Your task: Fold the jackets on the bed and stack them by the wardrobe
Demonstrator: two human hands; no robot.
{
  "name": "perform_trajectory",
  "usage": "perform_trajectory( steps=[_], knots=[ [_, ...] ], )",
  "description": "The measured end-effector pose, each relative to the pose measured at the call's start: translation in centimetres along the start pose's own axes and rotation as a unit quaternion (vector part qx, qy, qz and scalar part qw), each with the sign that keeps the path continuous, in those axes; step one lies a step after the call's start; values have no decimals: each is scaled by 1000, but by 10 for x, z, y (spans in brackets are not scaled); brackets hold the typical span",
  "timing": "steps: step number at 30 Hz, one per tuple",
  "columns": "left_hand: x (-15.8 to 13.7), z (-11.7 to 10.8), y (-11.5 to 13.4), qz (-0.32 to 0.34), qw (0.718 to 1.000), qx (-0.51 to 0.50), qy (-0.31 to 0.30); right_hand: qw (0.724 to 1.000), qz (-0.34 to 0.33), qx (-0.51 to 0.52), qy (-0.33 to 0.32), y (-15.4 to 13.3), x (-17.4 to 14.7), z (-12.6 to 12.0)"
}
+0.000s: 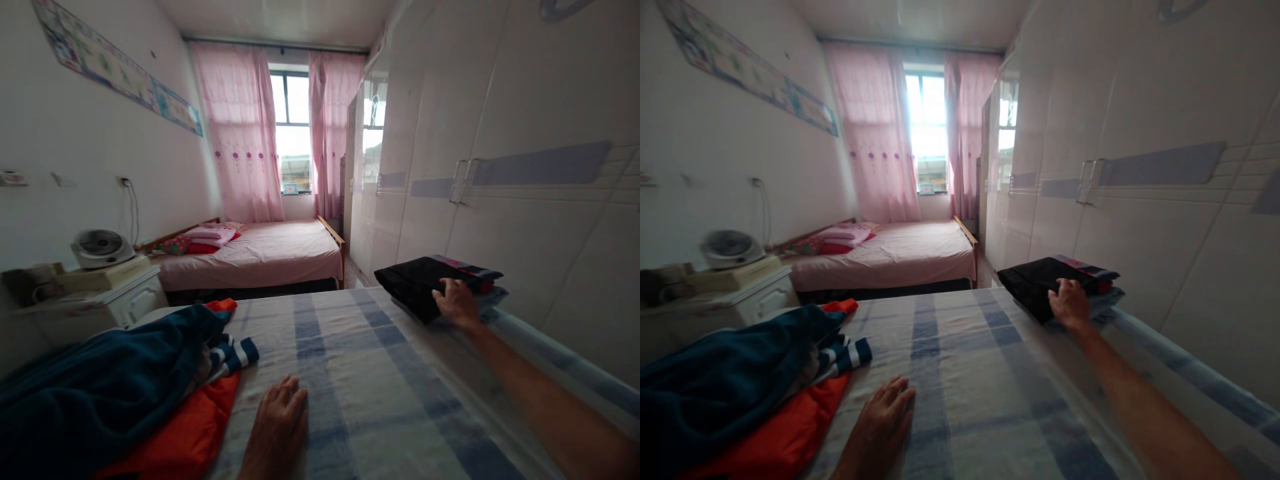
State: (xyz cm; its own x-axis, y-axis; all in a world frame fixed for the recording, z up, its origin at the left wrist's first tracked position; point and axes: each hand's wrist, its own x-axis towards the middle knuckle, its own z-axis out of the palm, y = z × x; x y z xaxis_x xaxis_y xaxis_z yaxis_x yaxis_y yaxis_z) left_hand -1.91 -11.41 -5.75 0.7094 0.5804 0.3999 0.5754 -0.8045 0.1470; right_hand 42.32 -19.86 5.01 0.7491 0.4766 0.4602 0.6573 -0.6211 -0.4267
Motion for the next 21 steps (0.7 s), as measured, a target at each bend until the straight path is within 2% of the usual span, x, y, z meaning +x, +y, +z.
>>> perform_trajectory(
  steps=[3,6,9,13,16,17,19,21],
  knots=[
    [1,-1,2,-2,1000,0,-8,999,26,-32,-17,9,9,12],
    [3,-2,3,-12,1000,-11,-8,998,15,-27,-47,18,3,24],
    [3,-3,5,-23,999,-28,-5,998,16,0,-59,17,0,24],
    [5,-9,10,-32,998,-51,-2,996,7,69,-49,-17,2,5],
    [5,-13,14,-45,997,-63,-1,982,-63,162,-69,-68,-18,-17],
    [5,-13,15,-49,997,-67,-2,970,-97,203,-94,-87,-32,-27],
    [5,-11,14,-54,995,-84,-1,884,-170,376,-220,-121,-71,-48],
    [4,-7,9,-61,989,-132,7,804,-222,423,-354,-147,-117,-74]
  ],
)
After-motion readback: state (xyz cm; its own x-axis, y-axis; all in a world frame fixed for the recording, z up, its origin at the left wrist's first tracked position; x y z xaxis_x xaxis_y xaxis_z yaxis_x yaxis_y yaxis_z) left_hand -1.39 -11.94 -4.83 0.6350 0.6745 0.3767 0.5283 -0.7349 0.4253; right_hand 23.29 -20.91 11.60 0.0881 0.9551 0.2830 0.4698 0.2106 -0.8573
